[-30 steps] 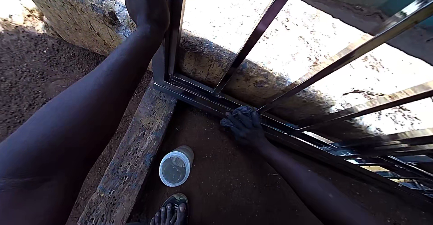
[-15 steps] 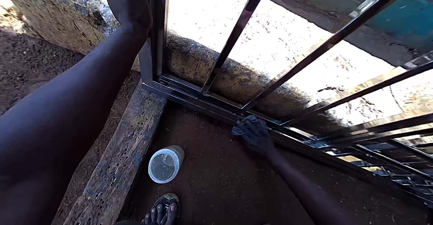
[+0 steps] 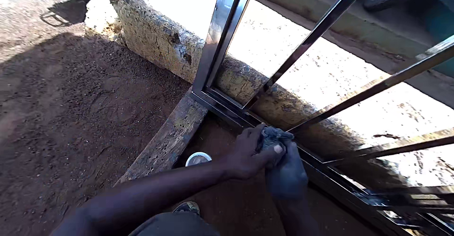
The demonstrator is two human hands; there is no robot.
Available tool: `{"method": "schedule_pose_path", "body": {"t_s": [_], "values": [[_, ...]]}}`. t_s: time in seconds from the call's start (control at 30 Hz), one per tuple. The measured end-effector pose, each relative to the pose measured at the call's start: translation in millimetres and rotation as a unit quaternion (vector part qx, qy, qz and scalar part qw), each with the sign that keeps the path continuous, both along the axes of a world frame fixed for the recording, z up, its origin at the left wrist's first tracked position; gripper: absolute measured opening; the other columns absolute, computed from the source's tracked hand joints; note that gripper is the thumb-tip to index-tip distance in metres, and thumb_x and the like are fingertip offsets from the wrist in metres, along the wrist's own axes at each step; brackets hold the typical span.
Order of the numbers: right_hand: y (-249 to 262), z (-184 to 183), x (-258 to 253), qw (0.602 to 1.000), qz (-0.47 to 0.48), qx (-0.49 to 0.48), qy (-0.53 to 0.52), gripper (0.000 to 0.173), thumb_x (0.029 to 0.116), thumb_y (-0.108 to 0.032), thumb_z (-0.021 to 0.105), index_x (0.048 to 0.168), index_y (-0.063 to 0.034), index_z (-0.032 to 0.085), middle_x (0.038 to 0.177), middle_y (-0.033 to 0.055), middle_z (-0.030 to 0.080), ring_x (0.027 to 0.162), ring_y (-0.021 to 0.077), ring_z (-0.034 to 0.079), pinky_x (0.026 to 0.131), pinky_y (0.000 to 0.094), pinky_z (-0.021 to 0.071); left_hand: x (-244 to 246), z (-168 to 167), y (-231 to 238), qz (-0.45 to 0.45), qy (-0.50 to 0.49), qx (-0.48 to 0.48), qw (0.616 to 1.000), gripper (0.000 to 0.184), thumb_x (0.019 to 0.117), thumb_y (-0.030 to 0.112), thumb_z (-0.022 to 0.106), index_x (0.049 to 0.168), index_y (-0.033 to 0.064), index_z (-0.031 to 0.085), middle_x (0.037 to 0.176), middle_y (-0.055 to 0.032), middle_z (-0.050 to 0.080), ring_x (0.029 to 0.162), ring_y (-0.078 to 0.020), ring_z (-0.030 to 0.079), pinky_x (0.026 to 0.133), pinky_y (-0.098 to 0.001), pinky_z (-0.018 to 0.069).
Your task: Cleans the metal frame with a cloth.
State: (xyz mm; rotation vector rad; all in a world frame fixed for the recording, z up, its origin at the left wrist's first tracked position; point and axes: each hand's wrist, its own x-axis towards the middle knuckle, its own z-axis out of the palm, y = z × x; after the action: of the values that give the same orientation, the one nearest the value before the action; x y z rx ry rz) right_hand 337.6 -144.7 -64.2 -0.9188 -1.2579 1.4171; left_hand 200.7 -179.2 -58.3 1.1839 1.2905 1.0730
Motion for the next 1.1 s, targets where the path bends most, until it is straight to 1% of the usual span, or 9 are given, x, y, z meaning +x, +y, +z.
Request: {"method": "schedule_pose_path", "body": {"t_s": [0.13, 0.2, 0.3, 0.37, 0.53, 0.6, 0.8, 0.97, 1.1], "values": [[-7.1, -3.2, -29.8, 0.988, 0.151, -0.005, 0.02, 0.082, 0.1058, -0.057, 0.003, 0.16, -0.0001, 0.026, 0.162, 0.0136, 0.037, 0.15, 0.019, 0.036, 0.124, 0.0372, 0.0291, -14.0, -16.5, 2.2, 0.115, -0.017, 0.007, 0.993, 0.04, 0.107, 0.033, 0.051, 0.124, -0.002, 0.061, 0.113, -0.0179, 0.065, 0.102, -0.0252, 0.066, 0.092, -0.0449, 0.0542], [-7.8, -8.2, -29.8, 0.991, 0.134, -0.013, -0.029, 0.071, 0.1097, -0.045, 0.012, 0.156, 0.0047, 0.031, 0.163, 0.0174, 0.037, 0.152, 0.0237, 0.035, 0.125, 0.0412, 0.0293, -52.0, -29.0, 4.5, 0.244, 0.077, 0.05, 0.965, 0.032, 0.1057, 0.017, 0.052, 0.13, -0.0007, 0.063, 0.119, -0.0195, 0.064, 0.109, -0.03, 0.064, 0.095, -0.0489, 0.0528], [-9.4, -14.0, -24.4, 0.991, 0.085, -0.076, -0.072, 0.052, 0.1089, -0.025, 0.024, 0.14, 0.0075, 0.049, 0.135, 0.018, 0.065, 0.12, 0.0251, 0.067, 0.1, 0.0395, 0.056, -118.2, -76.7, 27.9, 0.443, 0.154, 0.04, 0.882, 0.038, 0.1014, 0.008, 0.046, 0.135, -0.0075, 0.055, 0.136, -0.0272, 0.057, 0.13, -0.0384, 0.054, 0.111, -0.0528, 0.0415], [-11.7, -21.6, -19.8, 0.987, 0.046, -0.133, -0.076, 0.045, 0.111, -0.021, 0.025, 0.133, 0.0077, 0.052, 0.112, 0.0172, 0.073, 0.093, 0.0229, 0.074, 0.082, 0.0352, 0.0614, -137.3, -105.3, 50.3, 0.502, 0.125, -0.014, 0.856, 0.045, 0.1068, 0.014, 0.042, 0.146, -0.0083, 0.042, 0.149, -0.0287, 0.046, 0.14, -0.0386, 0.046, 0.117, -0.0511, 0.0362], [-7.9, -29.8, -18.6, 0.98, -0.034, -0.184, -0.075, 0.036, 0.1118, -0.02, 0.032, 0.124, 0.003, 0.057, 0.093, 0.0098, 0.074, 0.074, 0.016, 0.072, 0.068, 0.0292, 0.0611, -105.3, -125.4, 102.6, 0.497, 0.122, -0.002, 0.859, 0.074, 0.1048, 0.037, 0.041, 0.154, -0.015, 0.022, 0.166, -0.0333, -0.009, 0.155, -0.0459, -0.01, 0.127, -0.0523, 0.0007], [-6.0, -31.3, -24.1, 0.979, -0.032, -0.19, -0.069, 0.036, 0.112, -0.02, 0.032, 0.122, 0.0027, 0.058, 0.091, 0.0087, 0.074, 0.072, 0.0154, 0.071, 0.067, 0.0284, 0.0605, -102.6, -133.8, 90.3, 0.461, 0.161, 0.002, 0.873, 0.061, 0.1064, 0.029, 0.041, 0.149, -0.015, 0.033, 0.166, -0.0329, -0.008, 0.156, -0.0452, -0.007, 0.128, -0.0493, 0.0069], [-1.3, -38.2, -50.3, 0.978, -0.03, -0.202, -0.05, 0.032, 0.111, -0.017, 0.036, 0.121, 0.0032, 0.059, 0.09, 0.0098, 0.074, 0.072, 0.0161, 0.071, 0.067, 0.029, 0.0604, -74.6, -96.4, 47.4, 0.307, 0.155, -0.074, 0.936, 0.058, 0.1067, 0.014, 0.042, 0.155, -0.0126, 0.022, 0.167, -0.0305, 0.004, 0.153, -0.0423, 0.024, 0.12, -0.0482, 0.0334], [11.3, -21.0, -26.6, 0.985, -0.058, -0.158, -0.047, 0.027, 0.1102, -0.014, 0.037, 0.116, 0.0007, 0.059, 0.087, 0.0081, 0.074, 0.07, 0.0157, 0.071, 0.065, 0.0293, 0.0614, -79.5, -118.0, 76.3, 0.401, 0.149, -0.039, 0.903, 0.071, 0.0992, 0.009, 0.047, 0.154, -0.0195, 0.011, 0.163, -0.0393, -0.009, 0.156, -0.0475, -0.003, 0.128, -0.0443, 0.0112], [20.3, -10.3, 20.3, 0.983, -0.12, -0.134, -0.042, 0.025, 0.1087, -0.012, 0.037, 0.119, -0.0023, 0.057, 0.085, 0.0042, 0.073, 0.069, 0.0134, 0.071, 0.064, 0.0278, 0.0612, -108.5, -95.0, 86.8, 0.44, 0.11, -0.126, 0.883, 0.073, 0.0978, 0.008, 0.051, 0.157, -0.0129, 0.012, 0.167, -0.0321, -0.004, 0.157, -0.0408, 0.002, 0.127, -0.0457, 0.0154]]}}
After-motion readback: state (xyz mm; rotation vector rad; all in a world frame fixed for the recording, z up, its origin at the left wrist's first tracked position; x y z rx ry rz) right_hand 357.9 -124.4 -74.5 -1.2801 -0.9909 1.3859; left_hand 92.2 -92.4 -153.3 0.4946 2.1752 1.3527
